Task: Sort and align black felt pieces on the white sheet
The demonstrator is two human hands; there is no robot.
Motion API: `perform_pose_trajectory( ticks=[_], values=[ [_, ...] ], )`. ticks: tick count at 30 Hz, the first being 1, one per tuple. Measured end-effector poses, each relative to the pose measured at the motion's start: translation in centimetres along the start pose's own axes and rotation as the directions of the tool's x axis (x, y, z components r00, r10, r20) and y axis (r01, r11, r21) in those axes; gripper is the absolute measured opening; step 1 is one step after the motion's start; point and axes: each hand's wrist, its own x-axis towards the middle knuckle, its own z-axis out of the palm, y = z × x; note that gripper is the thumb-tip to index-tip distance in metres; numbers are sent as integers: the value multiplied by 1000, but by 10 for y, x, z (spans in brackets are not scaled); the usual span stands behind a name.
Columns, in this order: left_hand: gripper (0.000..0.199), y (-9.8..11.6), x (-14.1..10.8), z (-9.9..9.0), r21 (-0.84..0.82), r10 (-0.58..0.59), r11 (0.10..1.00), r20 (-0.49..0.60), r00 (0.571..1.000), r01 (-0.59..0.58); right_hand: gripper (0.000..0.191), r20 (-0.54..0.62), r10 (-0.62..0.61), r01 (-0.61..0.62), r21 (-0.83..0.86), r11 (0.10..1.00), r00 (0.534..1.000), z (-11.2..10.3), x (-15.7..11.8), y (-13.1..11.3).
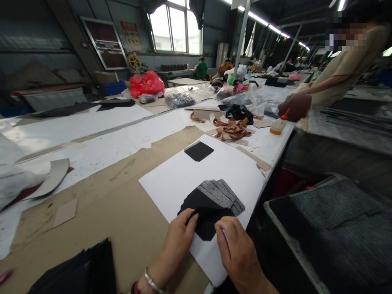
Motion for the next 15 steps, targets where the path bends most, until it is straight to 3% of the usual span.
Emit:
perform_pose_trajectory(
  ticks=[5,8,9,10,11,12,13,15],
  values=[
    [37,1,16,-8,-189,-120,976,-58,991,107,13,150,-42,67,-165,984,988,24,4,12],
    [41,19,22,-34,-258,-135,964,-266,954,64,26,167,13,26,-226,974,986,42,1,18],
    [40,29,23,-47,-246,-109,969,-390,915,11,31,169,26,14,-230,973,985,45,0,20],
    [37,40,22,-60,-188,-44,980,-542,839,-70,35,176,34,7,-231,973,984,47,0,21],
    [34,49,20,-73,-50,83,987,-649,756,-151,37,186,39,4,-227,974,982,48,0,22],
    [30,57,15,-83,101,206,977,-680,704,-189,37,198,41,3,-217,976,979,47,1,23],
    [26,62,9,-91,223,313,949,-642,700,-221,36,211,41,2,-201,980,977,45,3,23],
    [17,60,-8,-94,372,471,865,-373,799,-336,31,236,39,-2,-156,988,971,40,6,25]
  ],
)
